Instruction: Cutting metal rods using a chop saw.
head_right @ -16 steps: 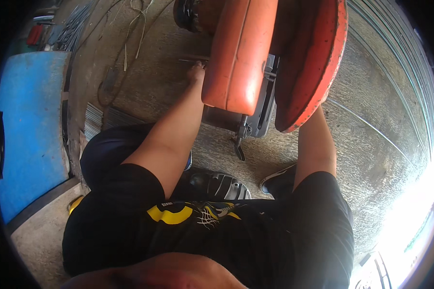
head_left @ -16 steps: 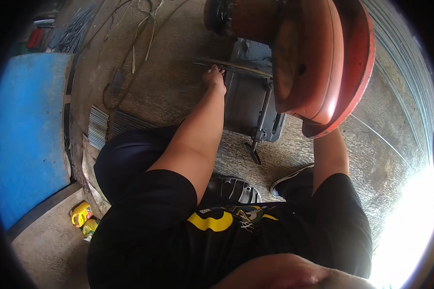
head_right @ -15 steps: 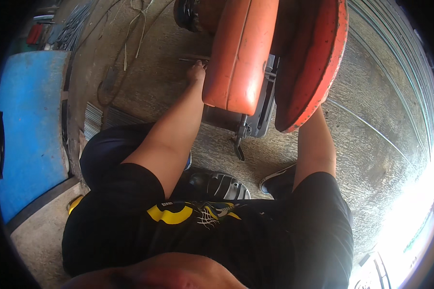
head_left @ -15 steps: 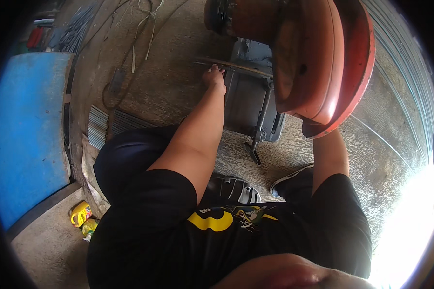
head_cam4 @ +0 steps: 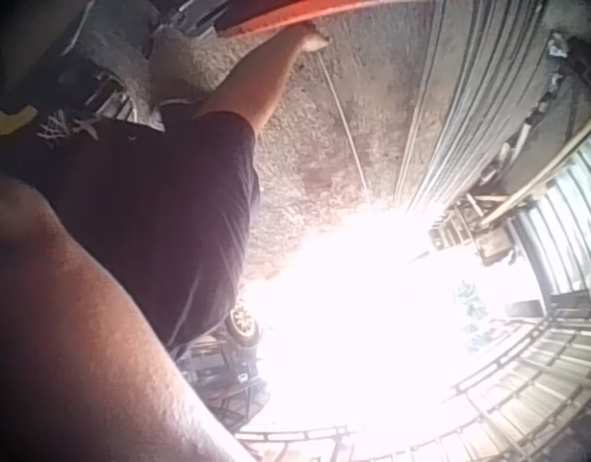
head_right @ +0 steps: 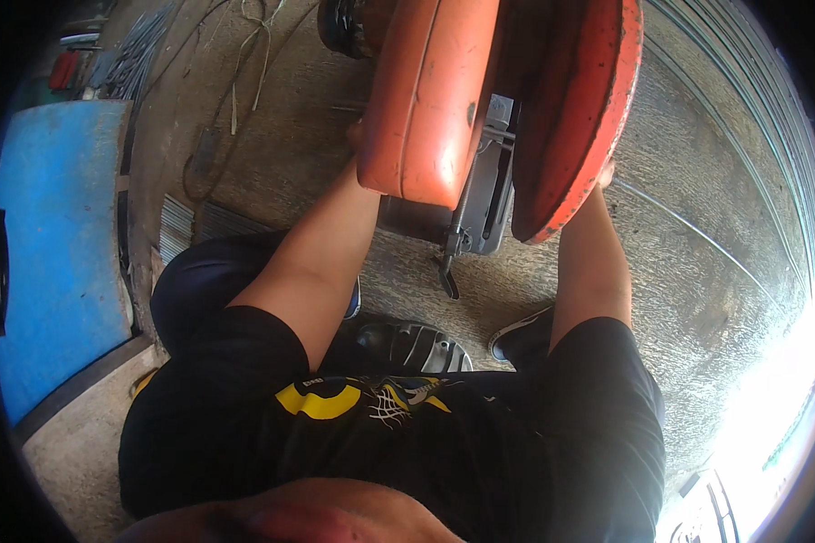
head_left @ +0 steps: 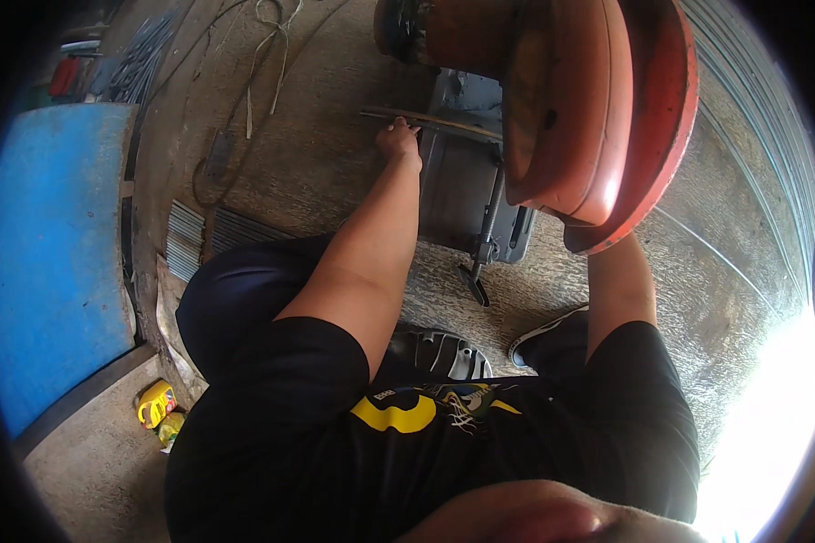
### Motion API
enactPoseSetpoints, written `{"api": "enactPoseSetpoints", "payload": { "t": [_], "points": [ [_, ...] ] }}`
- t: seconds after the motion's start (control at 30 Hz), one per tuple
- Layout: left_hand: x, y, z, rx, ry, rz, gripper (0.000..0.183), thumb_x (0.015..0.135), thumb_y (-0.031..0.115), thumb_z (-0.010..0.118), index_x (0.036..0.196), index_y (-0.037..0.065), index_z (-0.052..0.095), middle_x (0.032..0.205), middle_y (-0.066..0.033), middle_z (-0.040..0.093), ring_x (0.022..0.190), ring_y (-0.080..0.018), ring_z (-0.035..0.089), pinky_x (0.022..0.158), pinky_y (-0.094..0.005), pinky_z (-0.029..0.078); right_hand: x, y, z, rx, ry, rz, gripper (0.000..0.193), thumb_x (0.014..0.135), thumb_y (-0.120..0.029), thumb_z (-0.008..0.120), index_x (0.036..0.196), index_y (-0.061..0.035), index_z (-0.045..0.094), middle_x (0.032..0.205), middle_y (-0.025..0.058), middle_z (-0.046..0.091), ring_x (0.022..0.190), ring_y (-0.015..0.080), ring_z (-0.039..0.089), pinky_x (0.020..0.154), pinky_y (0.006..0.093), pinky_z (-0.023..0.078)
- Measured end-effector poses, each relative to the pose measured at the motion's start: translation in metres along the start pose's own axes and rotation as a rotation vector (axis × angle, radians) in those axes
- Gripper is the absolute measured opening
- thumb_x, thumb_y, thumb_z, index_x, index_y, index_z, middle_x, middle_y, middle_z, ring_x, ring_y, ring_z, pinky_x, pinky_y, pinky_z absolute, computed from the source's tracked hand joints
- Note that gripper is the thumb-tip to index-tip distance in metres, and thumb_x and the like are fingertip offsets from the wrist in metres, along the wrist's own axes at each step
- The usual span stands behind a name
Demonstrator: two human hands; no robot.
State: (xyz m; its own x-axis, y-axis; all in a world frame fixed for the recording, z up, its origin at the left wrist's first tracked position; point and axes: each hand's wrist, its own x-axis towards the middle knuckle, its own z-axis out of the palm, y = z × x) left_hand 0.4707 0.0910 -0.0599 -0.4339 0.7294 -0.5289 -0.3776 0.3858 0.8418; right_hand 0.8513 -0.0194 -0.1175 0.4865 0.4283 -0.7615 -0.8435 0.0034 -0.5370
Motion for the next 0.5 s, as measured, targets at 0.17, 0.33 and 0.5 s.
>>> {"api": "enactPoseSetpoints", "payload": {
  "t": [0.17, 0.33, 0.5],
  "points": [
    [0.014, -0.001, -0.001, -0.111, 0.013, -0.021, 0.044, 0.091, 0.009, 0.049, 0.127, -0.012, 0.035, 0.111, -0.0250, 0.053, 0.083, -0.0315, 0.063, 0.079, -0.0380, 0.053, -0.001, -0.002, 0.000, -0.003, -0.005, -0.001, 0.039, 0.095, -0.026, 0.041, 0.123, 0.0004, 0.049, 0.121, 0.0128, 0.055, 0.108, 0.0255, 0.054, 0.091, 0.0395, 0.043],
    [0.001, 0.003, 0.001, -0.098, -0.005, -0.060, 0.037, 0.090, 0.010, 0.049, 0.121, -0.011, 0.041, 0.105, -0.0216, 0.053, 0.078, -0.0264, 0.063, 0.076, -0.0346, 0.055, 0.000, -0.002, 0.003, 0.001, -0.013, 0.000, 0.039, 0.095, -0.026, 0.041, 0.123, 0.0006, 0.050, 0.122, 0.0131, 0.056, 0.109, 0.0252, 0.054, 0.093, 0.0394, 0.042],
    [-0.015, 0.012, 0.005, -0.003, 0.045, -0.003, 0.033, 0.090, 0.010, 0.051, 0.114, -0.011, 0.044, 0.102, -0.0193, 0.054, 0.073, -0.0220, 0.063, 0.070, -0.0305, 0.056, -0.001, -0.003, 0.002, -0.009, -0.021, 0.000, 0.039, 0.096, -0.026, 0.042, 0.123, 0.0008, 0.050, 0.122, 0.0133, 0.056, 0.111, 0.0250, 0.054, 0.095, 0.0392, 0.041]
  ]
}}
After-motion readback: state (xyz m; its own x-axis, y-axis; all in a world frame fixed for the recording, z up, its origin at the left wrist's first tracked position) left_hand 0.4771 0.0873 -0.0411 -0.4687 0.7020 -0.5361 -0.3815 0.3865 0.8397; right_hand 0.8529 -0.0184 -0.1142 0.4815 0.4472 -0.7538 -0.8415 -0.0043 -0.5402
